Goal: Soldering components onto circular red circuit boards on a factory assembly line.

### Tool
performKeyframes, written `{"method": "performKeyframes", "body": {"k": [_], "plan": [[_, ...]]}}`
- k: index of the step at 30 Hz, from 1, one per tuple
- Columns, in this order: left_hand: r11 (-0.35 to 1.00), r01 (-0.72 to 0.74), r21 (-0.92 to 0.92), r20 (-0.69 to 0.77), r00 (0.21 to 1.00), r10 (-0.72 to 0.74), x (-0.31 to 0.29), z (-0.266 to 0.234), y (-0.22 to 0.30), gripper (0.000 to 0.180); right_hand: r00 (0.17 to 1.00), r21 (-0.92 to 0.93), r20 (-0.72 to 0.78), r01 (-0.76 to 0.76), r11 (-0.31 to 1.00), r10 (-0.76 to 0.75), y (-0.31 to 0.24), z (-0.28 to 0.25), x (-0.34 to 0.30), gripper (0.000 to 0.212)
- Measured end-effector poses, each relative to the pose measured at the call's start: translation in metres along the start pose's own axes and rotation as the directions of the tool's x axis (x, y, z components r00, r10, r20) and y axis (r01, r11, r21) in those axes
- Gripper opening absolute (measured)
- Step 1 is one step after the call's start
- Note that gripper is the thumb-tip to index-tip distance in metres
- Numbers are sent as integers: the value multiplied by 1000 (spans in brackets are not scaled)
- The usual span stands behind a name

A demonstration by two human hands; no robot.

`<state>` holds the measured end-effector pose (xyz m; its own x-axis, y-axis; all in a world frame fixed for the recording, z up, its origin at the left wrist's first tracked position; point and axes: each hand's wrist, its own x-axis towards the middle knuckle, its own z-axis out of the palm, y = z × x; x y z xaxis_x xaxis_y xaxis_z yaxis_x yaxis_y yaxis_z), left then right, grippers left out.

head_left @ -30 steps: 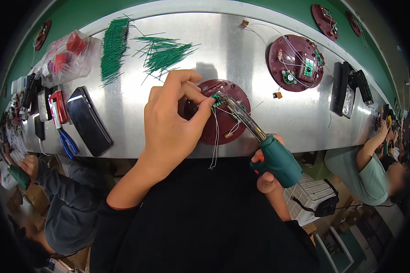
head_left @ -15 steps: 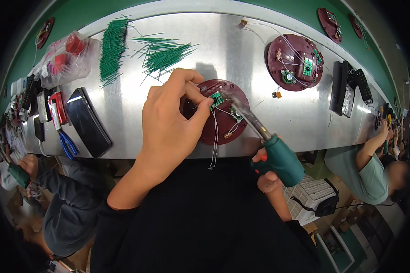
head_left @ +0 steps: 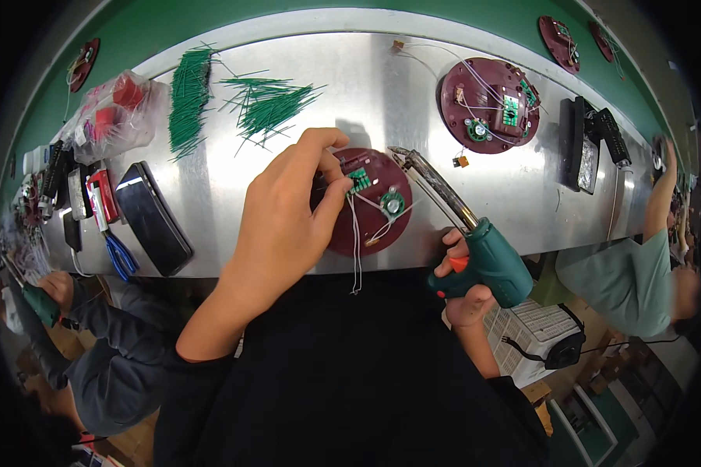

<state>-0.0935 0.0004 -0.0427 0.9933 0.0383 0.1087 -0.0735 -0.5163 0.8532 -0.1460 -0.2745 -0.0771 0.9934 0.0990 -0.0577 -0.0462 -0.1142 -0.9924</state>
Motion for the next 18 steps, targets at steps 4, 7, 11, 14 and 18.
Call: {"method": "performKeyframes", "body": {"k": [4,7,11,14,18], "plan": [[992,-127,19,192,974,121,3,-14,-7,43,993,47,-2,118,992,-118,11,-5,1,90],[969,-239,60,130,965,229,-1,-18,-10,44,991,60,17,134,989,-135,12,-4,1,89],[964,-216,156,130,972,196,-6,-33,-10,39,988,79,-8,153,985,-153,13,-4,2,88],[974,-151,171,171,978,121,-13,-34,-19,29,985,88,2,172,981,-173,15,-5,3,88],[985,-141,102,79,988,133,-14,-23,-21,16,987,97,16,160,982,-162,15,-6,3,89]]}}
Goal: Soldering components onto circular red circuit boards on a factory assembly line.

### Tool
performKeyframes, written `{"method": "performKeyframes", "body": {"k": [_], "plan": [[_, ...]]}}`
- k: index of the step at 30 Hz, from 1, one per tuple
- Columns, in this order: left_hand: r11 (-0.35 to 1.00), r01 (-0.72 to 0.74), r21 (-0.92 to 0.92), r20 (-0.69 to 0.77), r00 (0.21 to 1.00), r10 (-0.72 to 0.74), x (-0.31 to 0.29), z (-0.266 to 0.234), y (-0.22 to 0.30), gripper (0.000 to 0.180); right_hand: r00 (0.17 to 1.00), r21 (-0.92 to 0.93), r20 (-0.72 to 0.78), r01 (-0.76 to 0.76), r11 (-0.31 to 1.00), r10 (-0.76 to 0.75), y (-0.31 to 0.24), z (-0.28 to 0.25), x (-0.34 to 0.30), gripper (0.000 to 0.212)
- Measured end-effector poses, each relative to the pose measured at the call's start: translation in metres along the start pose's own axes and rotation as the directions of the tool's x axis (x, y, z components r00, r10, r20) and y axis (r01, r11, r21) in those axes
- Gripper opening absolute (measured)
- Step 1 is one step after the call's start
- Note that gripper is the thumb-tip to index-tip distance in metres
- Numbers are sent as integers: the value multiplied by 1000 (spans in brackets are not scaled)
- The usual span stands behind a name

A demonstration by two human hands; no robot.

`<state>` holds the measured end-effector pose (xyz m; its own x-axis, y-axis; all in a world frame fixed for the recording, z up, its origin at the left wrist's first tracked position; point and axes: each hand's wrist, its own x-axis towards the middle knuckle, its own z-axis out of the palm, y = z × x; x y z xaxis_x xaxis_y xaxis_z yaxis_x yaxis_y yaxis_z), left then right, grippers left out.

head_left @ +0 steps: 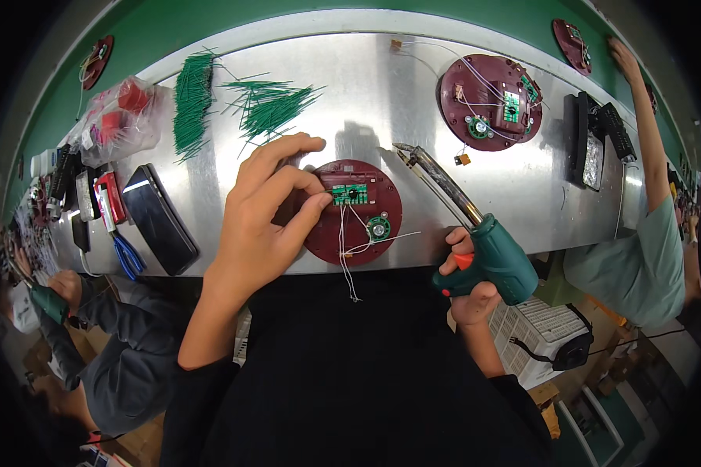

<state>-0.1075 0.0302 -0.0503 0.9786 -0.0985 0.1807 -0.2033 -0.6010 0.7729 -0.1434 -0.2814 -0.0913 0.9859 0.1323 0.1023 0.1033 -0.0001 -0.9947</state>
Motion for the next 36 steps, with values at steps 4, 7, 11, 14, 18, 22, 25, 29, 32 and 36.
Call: {"method": "performKeyframes", "body": {"k": [4,7,11,14,18,22,25,29,32,36], "plan": [[987,64,-147,-113,990,-81,7,15,13,12,1000,-7,-26,-9,1000,8,4,-1,-4,90],[998,47,-41,-118,992,-51,9,25,18,12,1000,-20,-13,-14,1000,14,-2,0,-2,91],[999,-39,22,-102,994,41,16,38,22,11,992,-56,-59,-114,992,111,-6,1,-3,95],[999,19,-36,-47,999,-21,15,44,25,11,991,-47,-60,-122,991,119,-7,-1,-3,95],[998,46,-45,-51,998,-48,8,52,22,13,996,-41,-37,-84,996,82,-9,-5,-1,95],[996,49,-75,-84,995,-55,5,55,20,14,990,-21,-82,-113,993,110,-7,-8,-9,97],[990,64,-125,-122,989,-80,3,57,15,14,1000,-151,-25,3,989,-7,-6,-11,-4,84],[990,70,-123,-132,987,-86,5,57,15,14,993,-211,-22,107,972,-114,-10,-7,13,76],[989,78,-129,-165,981,-99,4,58,14,16,991,-197,12,133,971,-133,-8,-6,16,74],[988,84,-131,-175,979,-106,5,60,13,16,990,-221,62,140,965,-129,-7,-6,15,71]]}}
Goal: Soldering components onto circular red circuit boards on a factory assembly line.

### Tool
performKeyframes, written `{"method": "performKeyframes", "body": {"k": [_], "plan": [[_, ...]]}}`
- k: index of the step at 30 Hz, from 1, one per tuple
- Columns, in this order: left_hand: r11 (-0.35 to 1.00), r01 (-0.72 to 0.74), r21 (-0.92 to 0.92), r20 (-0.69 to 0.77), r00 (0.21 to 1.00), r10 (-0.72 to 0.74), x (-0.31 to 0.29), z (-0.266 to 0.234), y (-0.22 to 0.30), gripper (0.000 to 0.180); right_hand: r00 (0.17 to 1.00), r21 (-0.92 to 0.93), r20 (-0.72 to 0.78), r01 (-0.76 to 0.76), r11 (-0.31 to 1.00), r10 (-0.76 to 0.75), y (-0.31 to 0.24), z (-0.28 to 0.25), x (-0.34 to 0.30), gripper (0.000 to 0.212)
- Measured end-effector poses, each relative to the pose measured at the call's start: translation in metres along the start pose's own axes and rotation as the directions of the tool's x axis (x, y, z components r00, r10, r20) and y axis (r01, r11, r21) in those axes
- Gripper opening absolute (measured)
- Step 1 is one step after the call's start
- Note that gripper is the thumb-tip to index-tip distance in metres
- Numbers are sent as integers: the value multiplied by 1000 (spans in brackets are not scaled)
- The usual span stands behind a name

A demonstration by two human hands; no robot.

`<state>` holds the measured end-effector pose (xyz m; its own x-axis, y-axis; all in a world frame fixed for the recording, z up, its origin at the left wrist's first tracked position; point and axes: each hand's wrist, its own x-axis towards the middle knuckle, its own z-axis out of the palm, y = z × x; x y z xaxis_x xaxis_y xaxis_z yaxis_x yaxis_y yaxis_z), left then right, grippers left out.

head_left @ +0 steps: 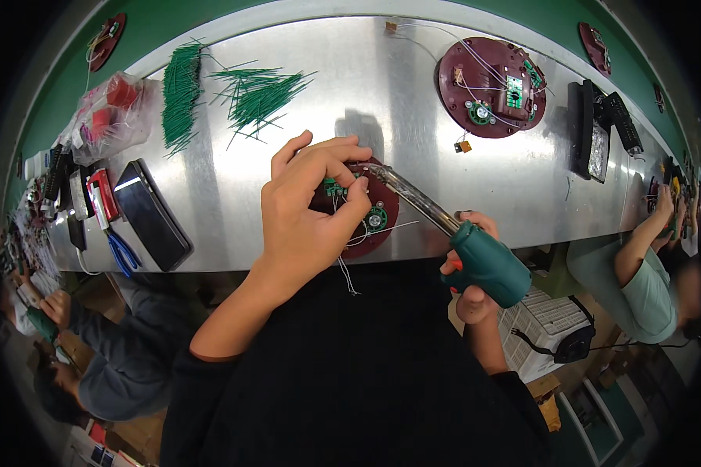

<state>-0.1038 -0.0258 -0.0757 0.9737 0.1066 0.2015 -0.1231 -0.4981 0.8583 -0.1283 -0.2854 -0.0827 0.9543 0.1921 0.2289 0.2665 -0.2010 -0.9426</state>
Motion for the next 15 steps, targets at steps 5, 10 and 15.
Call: {"method": "performKeyframes", "body": {"k": [5,10,15], "plan": [[999,46,-28,23,999,-46,1,-1,2,12,1000,-39,2,7,999,-7,2,0,1,71],[998,51,-24,20,999,-51,1,-1,2,12,999,-37,27,-21,999,22,1,-1,0,72],[998,62,-26,17,998,-61,2,0,3,12,980,165,-19,-190,968,196,-1,-6,-9,81]]}}
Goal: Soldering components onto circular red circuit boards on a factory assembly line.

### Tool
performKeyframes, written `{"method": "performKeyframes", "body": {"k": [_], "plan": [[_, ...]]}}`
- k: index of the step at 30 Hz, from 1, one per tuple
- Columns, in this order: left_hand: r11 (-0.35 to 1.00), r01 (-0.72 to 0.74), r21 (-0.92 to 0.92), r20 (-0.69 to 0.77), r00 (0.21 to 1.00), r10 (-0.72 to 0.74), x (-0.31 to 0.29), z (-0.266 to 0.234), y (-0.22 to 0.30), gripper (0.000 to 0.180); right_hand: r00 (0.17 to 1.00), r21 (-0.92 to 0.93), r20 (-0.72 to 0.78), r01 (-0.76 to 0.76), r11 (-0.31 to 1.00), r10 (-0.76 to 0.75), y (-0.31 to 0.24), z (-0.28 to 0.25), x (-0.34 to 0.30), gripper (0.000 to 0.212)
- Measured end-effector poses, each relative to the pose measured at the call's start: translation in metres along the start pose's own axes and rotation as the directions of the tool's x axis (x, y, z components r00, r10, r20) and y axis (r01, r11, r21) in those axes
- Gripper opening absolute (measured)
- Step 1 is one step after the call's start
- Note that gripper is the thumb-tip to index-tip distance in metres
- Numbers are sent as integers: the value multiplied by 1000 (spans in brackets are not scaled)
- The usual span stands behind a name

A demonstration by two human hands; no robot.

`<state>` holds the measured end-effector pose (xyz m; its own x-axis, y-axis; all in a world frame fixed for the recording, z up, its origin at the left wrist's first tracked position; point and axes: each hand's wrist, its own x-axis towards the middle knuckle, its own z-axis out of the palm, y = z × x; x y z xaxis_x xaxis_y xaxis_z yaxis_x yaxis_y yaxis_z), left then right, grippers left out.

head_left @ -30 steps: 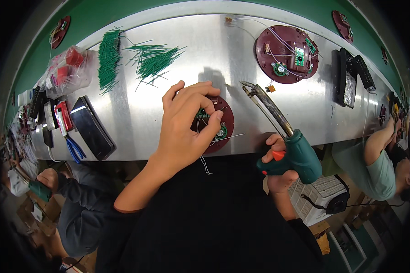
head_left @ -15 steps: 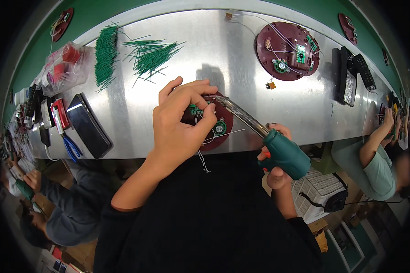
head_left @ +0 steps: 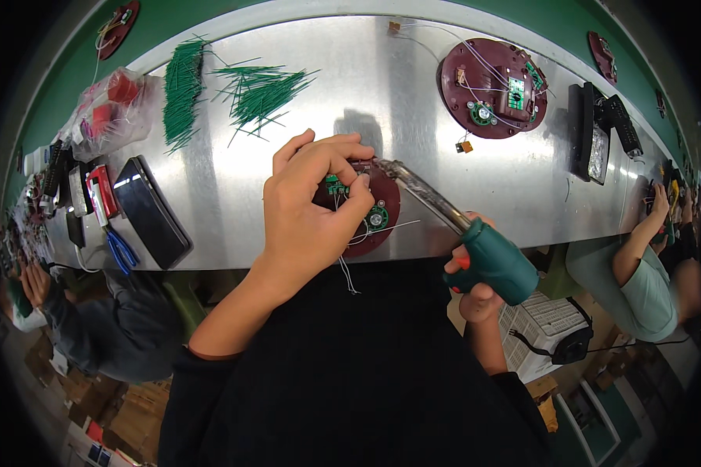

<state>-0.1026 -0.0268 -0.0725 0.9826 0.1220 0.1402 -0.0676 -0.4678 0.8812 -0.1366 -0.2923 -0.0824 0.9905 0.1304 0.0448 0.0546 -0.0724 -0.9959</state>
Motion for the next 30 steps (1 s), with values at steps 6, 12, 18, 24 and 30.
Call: {"method": "performKeyframes", "body": {"k": [6,12,18,24,30], "plan": [[1000,-7,4,5,1000,7,1,-1,1,12,999,1,-7,-39,999,39,-2,0,0,82],[1000,-19,16,-1,1000,19,1,0,0,12,999,-105,25,38,994,-36,1,-2,1,72],[999,-20,27,-9,1000,20,1,0,1,13,994,-152,69,99,983,-90,2,-1,5,72],[999,-20,34,-6,1000,21,2,0,2,12,984,-169,93,163,972,-149,5,-2,9,73],[997,-58,58,-19,998,60,2,2,-2,16,995,1,-39,-92,996,92,1,-6,-13,80]]}}
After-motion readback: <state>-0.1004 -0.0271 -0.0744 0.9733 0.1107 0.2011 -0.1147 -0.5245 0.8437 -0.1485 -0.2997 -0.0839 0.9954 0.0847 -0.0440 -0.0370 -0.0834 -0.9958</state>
